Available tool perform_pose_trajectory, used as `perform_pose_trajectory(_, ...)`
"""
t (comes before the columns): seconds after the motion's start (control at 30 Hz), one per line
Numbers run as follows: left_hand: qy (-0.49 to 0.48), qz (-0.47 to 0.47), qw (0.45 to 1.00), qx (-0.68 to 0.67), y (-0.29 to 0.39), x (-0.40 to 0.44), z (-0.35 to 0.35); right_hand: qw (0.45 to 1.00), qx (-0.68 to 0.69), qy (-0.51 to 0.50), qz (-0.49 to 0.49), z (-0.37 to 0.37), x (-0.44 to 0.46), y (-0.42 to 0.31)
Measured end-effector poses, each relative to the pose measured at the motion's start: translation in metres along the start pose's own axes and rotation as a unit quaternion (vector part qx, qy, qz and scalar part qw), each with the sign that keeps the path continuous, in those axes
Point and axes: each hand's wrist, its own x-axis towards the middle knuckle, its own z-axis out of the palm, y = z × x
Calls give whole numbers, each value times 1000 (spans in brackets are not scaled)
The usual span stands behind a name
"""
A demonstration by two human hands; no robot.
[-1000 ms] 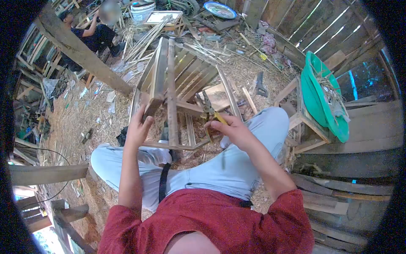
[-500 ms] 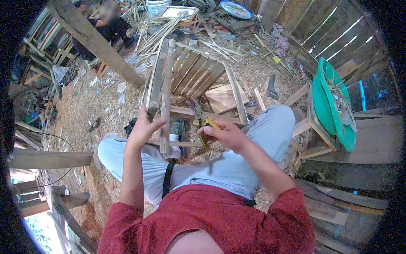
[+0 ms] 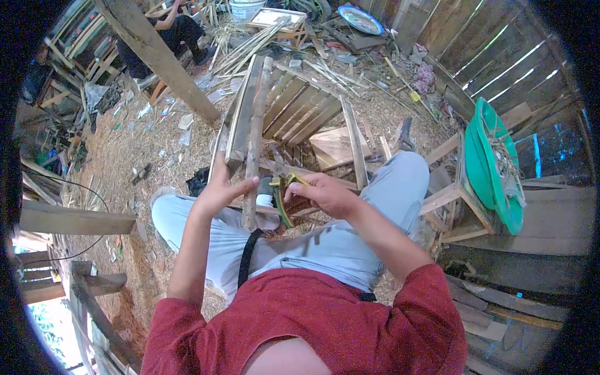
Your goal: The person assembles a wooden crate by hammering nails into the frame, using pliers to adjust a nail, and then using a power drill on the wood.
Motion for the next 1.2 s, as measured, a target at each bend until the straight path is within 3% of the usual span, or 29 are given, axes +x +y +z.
perform_pose_trajectory(0.13, -8, -60, 996, 66, 8, -3, -1, 995, 88, -45, -12, -3, 10, 8)
perform_pose_trajectory(0.3, -52, -56, 996, 49, 19, -5, -4, 988, 129, -85, -22, -17, 21, 29)
perform_pose_trajectory(0.43, -44, -40, 997, 52, 10, -6, -7, 959, 257, -116, -13, -10, 25, 32)
perform_pose_trajectory(0.67, -52, 1, 995, 83, 3, -6, -13, 946, 270, -178, 27, -5, 35, 30)
perform_pose_trajectory(0.83, -64, -11, 998, 25, -7, -9, -15, 949, 242, -193, 63, -3, 40, 19)
perform_pose_trajectory(0.93, -62, -17, 998, 22, -11, -9, -14, 962, 207, -174, 35, 5, 31, 1)
perform_pose_trajectory(1.03, -63, -32, 993, 91, -1, -11, -17, 993, 51, -103, -37, 4, 23, -5)
perform_pose_trajectory(1.07, -63, -30, 993, 97, 0, -11, -17, 996, -46, -74, -14, 2, 20, -8)
perform_pose_trajectory(1.13, -71, -31, 991, 106, 2, -10, -17, 961, -247, 18, -121, 16, 7, -24)
perform_pose_trajectory(1.2, -66, -5, 992, 110, -2, -8, -16, 885, -409, 110, -194, 24, 1, -27)
